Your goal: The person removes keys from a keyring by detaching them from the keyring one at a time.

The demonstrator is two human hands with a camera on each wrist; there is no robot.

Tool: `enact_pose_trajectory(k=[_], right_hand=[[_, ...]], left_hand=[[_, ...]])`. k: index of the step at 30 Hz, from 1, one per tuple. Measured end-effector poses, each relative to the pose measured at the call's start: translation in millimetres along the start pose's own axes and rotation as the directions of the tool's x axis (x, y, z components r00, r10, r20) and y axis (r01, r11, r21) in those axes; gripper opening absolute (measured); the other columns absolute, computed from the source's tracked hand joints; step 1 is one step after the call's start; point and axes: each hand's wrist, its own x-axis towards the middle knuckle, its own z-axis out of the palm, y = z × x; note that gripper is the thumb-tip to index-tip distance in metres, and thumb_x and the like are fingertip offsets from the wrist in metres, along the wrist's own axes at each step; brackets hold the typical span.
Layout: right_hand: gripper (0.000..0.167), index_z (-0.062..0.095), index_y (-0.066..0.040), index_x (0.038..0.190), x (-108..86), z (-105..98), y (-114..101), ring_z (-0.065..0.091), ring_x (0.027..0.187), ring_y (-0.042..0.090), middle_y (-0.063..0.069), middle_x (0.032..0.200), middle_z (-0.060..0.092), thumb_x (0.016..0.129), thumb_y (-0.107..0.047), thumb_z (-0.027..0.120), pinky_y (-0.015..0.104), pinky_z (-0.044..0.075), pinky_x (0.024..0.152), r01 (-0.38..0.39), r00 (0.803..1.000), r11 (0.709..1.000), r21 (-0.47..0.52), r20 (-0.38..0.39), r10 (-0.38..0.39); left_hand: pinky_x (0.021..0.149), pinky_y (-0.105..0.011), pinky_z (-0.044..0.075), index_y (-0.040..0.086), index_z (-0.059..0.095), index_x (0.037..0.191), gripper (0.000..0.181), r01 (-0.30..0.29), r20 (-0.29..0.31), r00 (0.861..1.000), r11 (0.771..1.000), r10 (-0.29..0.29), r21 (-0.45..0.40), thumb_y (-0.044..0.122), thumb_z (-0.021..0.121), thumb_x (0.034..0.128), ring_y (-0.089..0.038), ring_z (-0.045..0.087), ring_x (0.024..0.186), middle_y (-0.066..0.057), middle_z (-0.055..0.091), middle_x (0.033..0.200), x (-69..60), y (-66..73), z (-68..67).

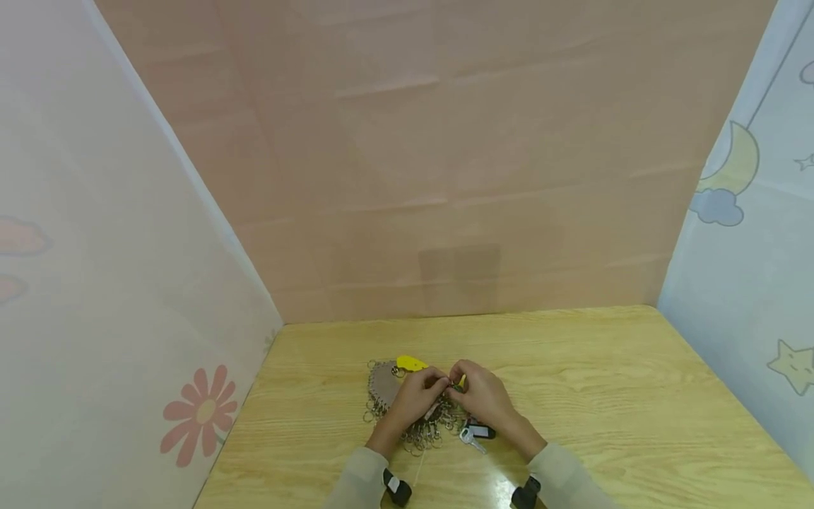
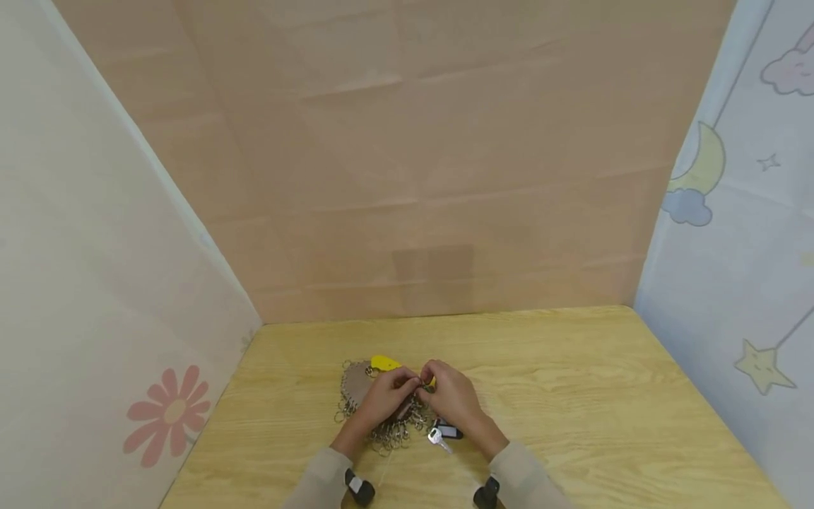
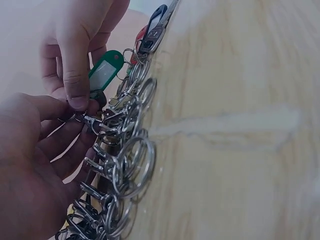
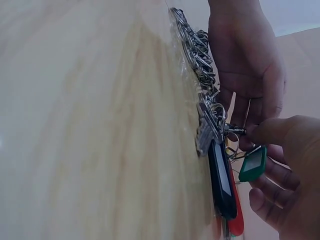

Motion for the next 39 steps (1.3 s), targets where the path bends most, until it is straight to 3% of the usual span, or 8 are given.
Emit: enact_pose_trajectory(k=[11,15,21,25,32,39], right_hand=[[0.015,0.069,-0.019,0.094,-2.4,-0.2,-1.2,0.05,0.04,0.002,-0.01,0.061,0.058,0.093,-0.015,0.083,0.023,0.041,0.043,-0.006,1.0,0.998,0.059,-0.019,0.007],[0.015,0.069,-0.019,0.091,-3.4,-1.4,-0.7,0.05,0.04,0.001,-0.011,0.064,0.059,0.093,-0.014,0.083,0.022,0.041,0.042,0.013,1.0,0.998,0.064,-0.023,-0.011],[0.018,0.07,-0.023,0.087,-3.0,-0.9,1.3,0.048,0.055,-0.004,-0.012,0.083,0.061,0.089,-0.014,0.086,0.02,0.042,0.051,0.061,0.995,0.998,0.017,-0.079,-0.06],[0.019,0.07,-0.023,0.085,-2.5,-1.6,1.2,0.05,0.057,-0.005,-0.01,0.091,0.064,0.088,-0.014,0.086,0.02,0.044,0.055,0.065,0.994,0.997,0.03,-0.091,-0.062],[0.026,0.067,-0.025,0.078,-4.0,-2.7,0.8,0.052,0.063,-0.008,-0.013,0.095,0.066,0.085,-0.015,0.09,0.019,0.047,0.061,0.108,0.985,0.994,-0.019,-0.135,-0.11],[0.028,0.068,-0.024,0.078,-4.2,-3.4,2.9,0.06,0.071,0.005,-0.013,0.092,0.067,0.079,-0.01,0.092,0.021,0.048,0.062,0.174,0.963,0.983,-0.059,-0.2,-0.182]], left_hand=[[0.082,-0.026,0.057,0.015,0.075,0.113,0.018,0.028,0.002,1.0,0.999,-0.028,-0.021,0.027,0.061,0.1104,-0.007,0.071,0.092,0.0,0.077,0.103,0.9,-1.0,-0.7],[0.082,-0.026,0.058,0.016,0.075,0.112,0.018,0.042,-0.003,0.999,0.999,-0.042,-0.028,0.027,0.061,0.1105,-0.008,0.071,0.092,0.001,0.077,0.102,0.8,-0.9,-0.2],[0.085,-0.026,0.058,0.016,0.075,0.112,0.017,0.033,-0.005,0.999,0.999,-0.033,-0.028,0.026,0.062,0.1102,-0.01,0.072,0.094,0.001,0.078,0.103,1.3,-0.9,0.5],[0.085,-0.024,0.058,0.017,0.075,0.113,0.017,0.036,0.003,0.999,0.999,-0.036,-0.031,0.026,0.061,0.1104,-0.009,0.072,0.094,0.001,0.078,0.103,2.4,-0.1,1.0],[0.084,-0.023,0.057,0.014,0.076,0.111,0.016,0.029,-0.002,1.0,0.999,-0.029,-0.027,0.023,0.062,0.1102,-0.008,0.072,0.092,0.0,0.078,0.101,2.7,1.0,1.4],[0.083,-0.024,0.058,0.014,0.075,0.11,0.016,0.024,0.006,1.0,0.999,-0.024,-0.046,0.023,0.061,0.1103,-0.011,0.074,0.093,-0.003,0.079,0.102,0.8,4.5,0.7]])
